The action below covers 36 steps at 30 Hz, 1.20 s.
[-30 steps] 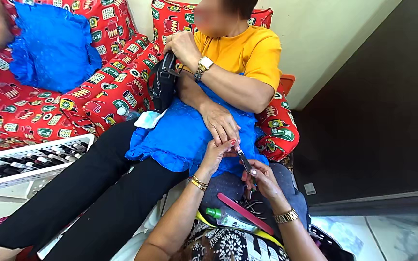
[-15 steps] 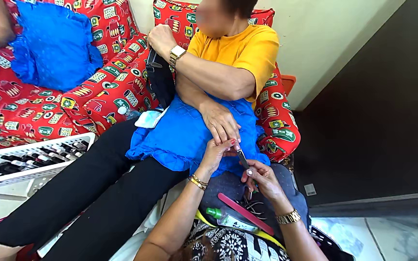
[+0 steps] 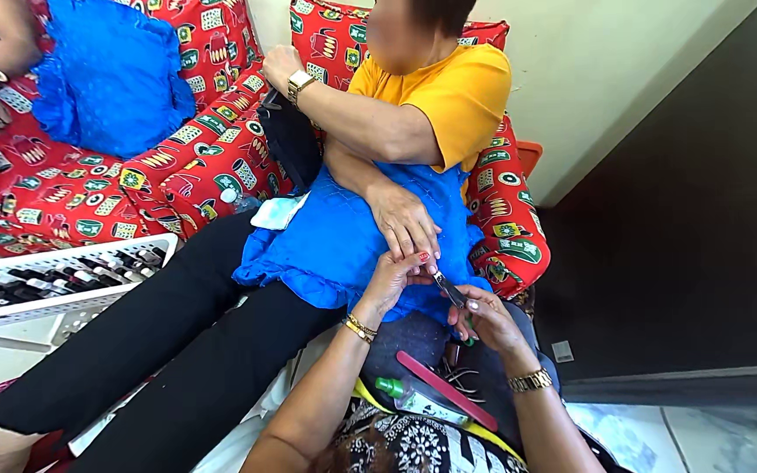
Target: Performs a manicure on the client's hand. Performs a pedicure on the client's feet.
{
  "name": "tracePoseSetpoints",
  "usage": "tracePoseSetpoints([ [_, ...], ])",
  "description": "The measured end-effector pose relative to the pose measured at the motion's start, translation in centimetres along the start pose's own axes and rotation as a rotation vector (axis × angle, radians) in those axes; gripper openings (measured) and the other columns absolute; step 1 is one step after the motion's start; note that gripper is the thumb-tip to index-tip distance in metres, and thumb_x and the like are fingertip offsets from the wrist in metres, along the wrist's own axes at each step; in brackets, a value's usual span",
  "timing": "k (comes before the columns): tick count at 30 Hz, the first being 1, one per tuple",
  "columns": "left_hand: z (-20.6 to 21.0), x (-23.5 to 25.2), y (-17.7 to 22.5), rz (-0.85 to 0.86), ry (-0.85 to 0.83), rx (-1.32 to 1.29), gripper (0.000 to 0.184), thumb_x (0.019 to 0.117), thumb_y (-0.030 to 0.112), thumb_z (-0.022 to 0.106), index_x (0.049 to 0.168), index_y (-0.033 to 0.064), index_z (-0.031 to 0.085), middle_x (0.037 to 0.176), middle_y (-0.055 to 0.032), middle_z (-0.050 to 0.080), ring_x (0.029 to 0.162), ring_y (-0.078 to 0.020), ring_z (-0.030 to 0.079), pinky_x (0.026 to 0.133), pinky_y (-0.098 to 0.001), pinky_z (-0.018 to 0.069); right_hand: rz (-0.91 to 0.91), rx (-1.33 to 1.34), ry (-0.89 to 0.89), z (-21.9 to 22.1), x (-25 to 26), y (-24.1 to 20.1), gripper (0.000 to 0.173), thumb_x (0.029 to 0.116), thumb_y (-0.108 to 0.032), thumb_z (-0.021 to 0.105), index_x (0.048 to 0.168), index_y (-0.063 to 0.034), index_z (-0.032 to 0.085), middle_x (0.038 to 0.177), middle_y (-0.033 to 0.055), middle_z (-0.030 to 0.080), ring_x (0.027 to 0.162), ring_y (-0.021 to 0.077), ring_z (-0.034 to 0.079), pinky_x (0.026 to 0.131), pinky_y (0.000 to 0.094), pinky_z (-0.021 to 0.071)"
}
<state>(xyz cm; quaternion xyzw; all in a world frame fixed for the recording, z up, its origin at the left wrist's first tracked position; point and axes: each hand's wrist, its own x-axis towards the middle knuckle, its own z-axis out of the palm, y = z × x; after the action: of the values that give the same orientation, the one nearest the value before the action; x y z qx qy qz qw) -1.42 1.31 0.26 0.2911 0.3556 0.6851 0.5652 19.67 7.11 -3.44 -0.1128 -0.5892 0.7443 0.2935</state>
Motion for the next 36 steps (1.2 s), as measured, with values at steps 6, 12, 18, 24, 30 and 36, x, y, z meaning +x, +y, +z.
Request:
tracePoseSetpoints([
  [6, 0.0, 0.0, 0.3, -0.007, 0.001, 0.004, 0.016, 0.1009, 0.002, 0.053, 0.094, 0.0028, 0.067, 0.08, -0.0066, 0.072, 0.074, -0.0158, 0.072, 0.074, -0.0324, 0.0617, 0.051, 0.037, -0.037, -0.6, 0.5, -0.6, 0.035, 0.0986, -0.043, 0.062, 0.116, -0.0137, 0.072, 0.078, -0.0018, 0.075, 0.051, 0.0035, 0.063, 0.048, 0.0183, 0.0518],
  [12, 0.0, 0.1, 0.2, -0.003, 0.011, -0.015, 0.014, 0.1004, 0.001, 0.054, 0.095, 0.0014, 0.067, 0.08, -0.0076, 0.072, 0.074, -0.0169, 0.072, 0.075, -0.0333, 0.0621, 0.024, 0.08, -0.042, -0.5, 0.5, -0.6, 0.026, 0.1017, -0.027, 0.06, 0.118, -0.0117, 0.072, 0.076, -0.0016, 0.075, 0.051, 0.0021, 0.062, 0.048, 0.017, 0.0511],
  [18, 0.5, 0.1, 0.2, 0.011, 0.057, -0.017, 0.013, 0.1008, 0.0, 0.053, 0.096, 0.0007, 0.065, 0.081, -0.0088, 0.073, 0.074, -0.0172, 0.073, 0.076, -0.0332, 0.0621, -0.001, -0.025, 0.03, 0.5, 0.0, 0.6, 0.037, 0.0954, -0.032, 0.07, 0.125, -0.0101, 0.063, 0.096, 0.0029, 0.077, 0.055, 0.0037, 0.064, 0.048, 0.0177, 0.0509],
  [24, 0.9, 0.2, 0.2, 0.013, 0.107, -0.016, 0.009, 0.0999, -0.003, 0.055, 0.097, -0.0009, 0.063, 0.08, -0.0096, 0.073, 0.075, -0.0192, 0.073, 0.078, -0.0346, 0.0622, -0.001, -0.277, 0.212, 3.2, -0.1, -0.1, 0.041, 0.0887, -0.015, 0.072, 0.124, -0.0018, 0.055, 0.094, -0.0002, 0.075, 0.056, 0.0025, 0.062, 0.048, 0.0171, 0.0496],
  [30, 1.3, 0.1, -0.1, 0.022, 0.119, 0.002, 0.007, 0.099, -0.003, 0.057, 0.098, -0.0027, 0.064, 0.081, -0.011, 0.074, 0.075, -0.0194, 0.074, 0.076, -0.0334, 0.0625, -0.03, -0.451, 0.309, 4.5, -0.3, 0.2, 0.044, 0.0875, -0.019, 0.075, 0.122, 0.0004, 0.056, 0.085, -0.0028, 0.072, 0.055, 0.0032, 0.062, 0.049, 0.0193, 0.0537],
  [36, 1.3, 0.1, -0.1, 0.029, 0.152, 0.009, 0.005, 0.0985, -0.002, 0.059, 0.097, -0.0026, 0.064, 0.079, -0.0112, 0.073, 0.072, -0.0193, 0.073, 0.075, -0.0326, 0.0624, -0.057, -0.524, 0.323, 4.4, -0.3, 0.4, 0.04, 0.0904, -0.017, 0.072, 0.122, 0.0024, 0.058, 0.08, -0.0034, 0.07, 0.053, 0.0023, 0.061, 0.049, 0.0192, 0.0541],
])
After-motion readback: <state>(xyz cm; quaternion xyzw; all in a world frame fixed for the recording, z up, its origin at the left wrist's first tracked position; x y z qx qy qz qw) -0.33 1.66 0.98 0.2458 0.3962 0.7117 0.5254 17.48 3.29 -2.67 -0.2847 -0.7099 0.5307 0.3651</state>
